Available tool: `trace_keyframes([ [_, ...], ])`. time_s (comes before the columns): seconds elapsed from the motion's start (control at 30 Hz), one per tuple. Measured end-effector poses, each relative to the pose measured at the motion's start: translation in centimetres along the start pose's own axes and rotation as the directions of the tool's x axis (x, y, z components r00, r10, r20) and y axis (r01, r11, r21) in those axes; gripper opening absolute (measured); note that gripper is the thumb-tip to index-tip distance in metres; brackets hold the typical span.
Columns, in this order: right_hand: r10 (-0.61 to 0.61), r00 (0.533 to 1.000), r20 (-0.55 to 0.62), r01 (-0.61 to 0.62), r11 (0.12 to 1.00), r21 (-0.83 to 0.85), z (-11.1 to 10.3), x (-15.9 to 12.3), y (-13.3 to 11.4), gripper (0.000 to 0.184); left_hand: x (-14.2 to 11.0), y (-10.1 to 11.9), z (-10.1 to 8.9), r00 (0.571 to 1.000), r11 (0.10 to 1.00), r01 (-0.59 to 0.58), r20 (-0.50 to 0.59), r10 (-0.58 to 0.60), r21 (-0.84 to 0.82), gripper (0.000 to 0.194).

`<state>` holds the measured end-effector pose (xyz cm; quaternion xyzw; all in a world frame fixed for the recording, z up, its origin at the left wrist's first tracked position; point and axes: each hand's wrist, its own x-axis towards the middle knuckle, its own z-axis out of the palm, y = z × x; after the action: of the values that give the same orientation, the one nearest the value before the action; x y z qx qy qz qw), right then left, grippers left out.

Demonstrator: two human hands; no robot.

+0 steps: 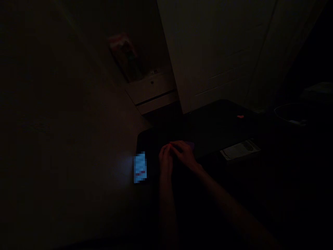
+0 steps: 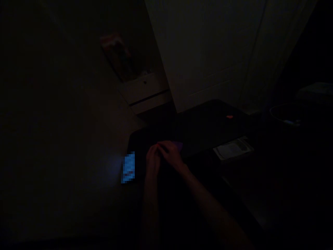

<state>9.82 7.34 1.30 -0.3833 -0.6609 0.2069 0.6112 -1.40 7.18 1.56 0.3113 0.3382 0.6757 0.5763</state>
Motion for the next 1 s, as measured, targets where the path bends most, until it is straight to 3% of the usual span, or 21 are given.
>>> trace_keyframes([
  [0.33, -0.046, 0.999, -0.012, 0.045, 0.999, -0.025, -0.04, 0.04, 0.1, 0.022, 0.12, -0.3, -0.15, 1.0, 1.0, -0.015, -0.011, 0.015, 0.012, 0.019],
  [0.63, -0.026, 1.0, -0.004, 0.026, 1.0, -0.001, -0.01, 0.02, 0.14, 0.02, 0.16, -0.13, -0.14, 0.996, 0.999, -0.027, -0.085, 0.03, 0.042, 0.017],
  [1.0, 0.017, 0.999, -0.03, -0.016, 0.999, 0.031, 0.04, 0.14, 0.12, 0.019, 0.17, -0.23, -0.07, 0.999, 1.0, -0.006, -0.032, 0.006, -0.007, 0.023],
])
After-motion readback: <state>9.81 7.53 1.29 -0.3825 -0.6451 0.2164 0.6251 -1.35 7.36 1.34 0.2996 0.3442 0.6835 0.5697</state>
